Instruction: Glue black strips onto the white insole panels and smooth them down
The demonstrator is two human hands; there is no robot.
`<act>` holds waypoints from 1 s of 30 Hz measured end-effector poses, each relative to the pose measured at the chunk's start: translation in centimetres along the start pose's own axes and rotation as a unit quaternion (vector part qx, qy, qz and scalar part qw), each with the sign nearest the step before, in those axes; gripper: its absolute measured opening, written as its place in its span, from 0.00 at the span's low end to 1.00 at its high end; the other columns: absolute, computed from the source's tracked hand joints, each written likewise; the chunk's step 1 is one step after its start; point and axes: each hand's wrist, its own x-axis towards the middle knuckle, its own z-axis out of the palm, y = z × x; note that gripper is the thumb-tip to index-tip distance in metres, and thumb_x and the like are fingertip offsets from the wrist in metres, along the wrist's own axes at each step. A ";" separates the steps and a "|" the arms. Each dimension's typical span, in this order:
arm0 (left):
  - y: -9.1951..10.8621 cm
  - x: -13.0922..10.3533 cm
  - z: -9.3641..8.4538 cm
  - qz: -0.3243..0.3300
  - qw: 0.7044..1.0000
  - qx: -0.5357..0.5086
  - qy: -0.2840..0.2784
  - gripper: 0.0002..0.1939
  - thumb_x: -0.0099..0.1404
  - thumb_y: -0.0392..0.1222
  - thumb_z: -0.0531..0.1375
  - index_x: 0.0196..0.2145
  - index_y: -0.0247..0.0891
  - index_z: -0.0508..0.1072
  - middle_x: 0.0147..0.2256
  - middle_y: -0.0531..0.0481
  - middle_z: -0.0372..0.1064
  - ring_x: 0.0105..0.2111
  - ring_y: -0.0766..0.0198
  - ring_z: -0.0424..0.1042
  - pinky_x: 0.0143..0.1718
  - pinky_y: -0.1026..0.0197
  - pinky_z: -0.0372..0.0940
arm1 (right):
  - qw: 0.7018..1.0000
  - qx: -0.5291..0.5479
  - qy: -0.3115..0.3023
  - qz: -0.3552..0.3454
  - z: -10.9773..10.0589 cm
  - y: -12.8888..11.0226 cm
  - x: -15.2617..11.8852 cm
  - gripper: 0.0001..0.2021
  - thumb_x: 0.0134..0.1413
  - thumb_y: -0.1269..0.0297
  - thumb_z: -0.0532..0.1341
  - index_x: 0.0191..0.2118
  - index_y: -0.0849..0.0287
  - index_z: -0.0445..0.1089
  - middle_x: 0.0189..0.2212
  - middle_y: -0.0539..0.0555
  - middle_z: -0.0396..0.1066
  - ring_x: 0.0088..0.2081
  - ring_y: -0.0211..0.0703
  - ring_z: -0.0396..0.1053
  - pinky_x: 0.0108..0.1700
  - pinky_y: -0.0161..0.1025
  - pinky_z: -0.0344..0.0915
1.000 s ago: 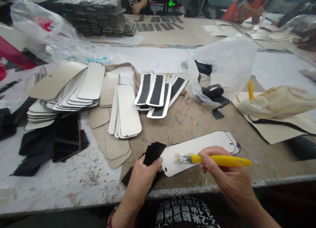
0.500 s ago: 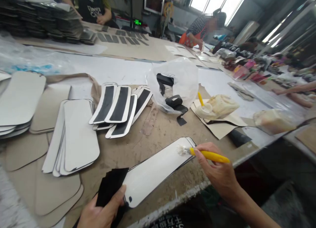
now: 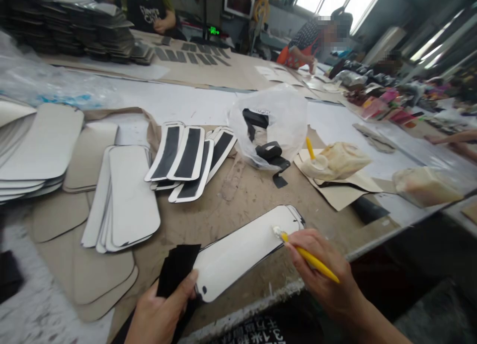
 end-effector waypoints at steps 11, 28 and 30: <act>-0.2 0.1 -0.2 -0.013 0.990 -0.108 -0.089 0.23 0.48 0.60 0.64 0.18 0.36 0.66 0.14 0.57 0.53 0.17 0.69 0.50 0.19 0.65 0.45 | 0.952 0.270 -0.023 0.145 5.2 -5.7 0.6 0.05 0.56 0.68 0.58 0.29 0.56 0.69 0.24 0.51 0.68 0.30 0.42 0.69 0.29 0.36 0.68; -1.4 1.0 -0.3 -0.019 0.998 -0.050 -0.040 0.27 0.40 0.65 0.66 0.19 0.37 0.68 0.16 0.51 0.63 0.18 0.64 0.60 0.18 0.64 0.53 | 0.987 0.115 0.049 0.104 4.1 -1.5 -0.1 0.04 0.56 0.70 0.57 0.34 0.57 0.69 0.30 0.53 0.69 0.34 0.43 0.68 0.38 0.42 0.67; -1.4 1.2 -0.5 -0.022 0.999 -0.027 -0.034 0.28 0.37 0.67 0.66 0.21 0.37 0.70 0.18 0.49 0.66 0.19 0.60 0.63 0.19 0.61 0.58 | 0.991 0.057 0.073 0.095 2.4 0.2 -0.2 0.04 0.56 0.71 0.57 0.35 0.57 0.68 0.30 0.53 0.69 0.35 0.43 0.68 0.39 0.42 0.66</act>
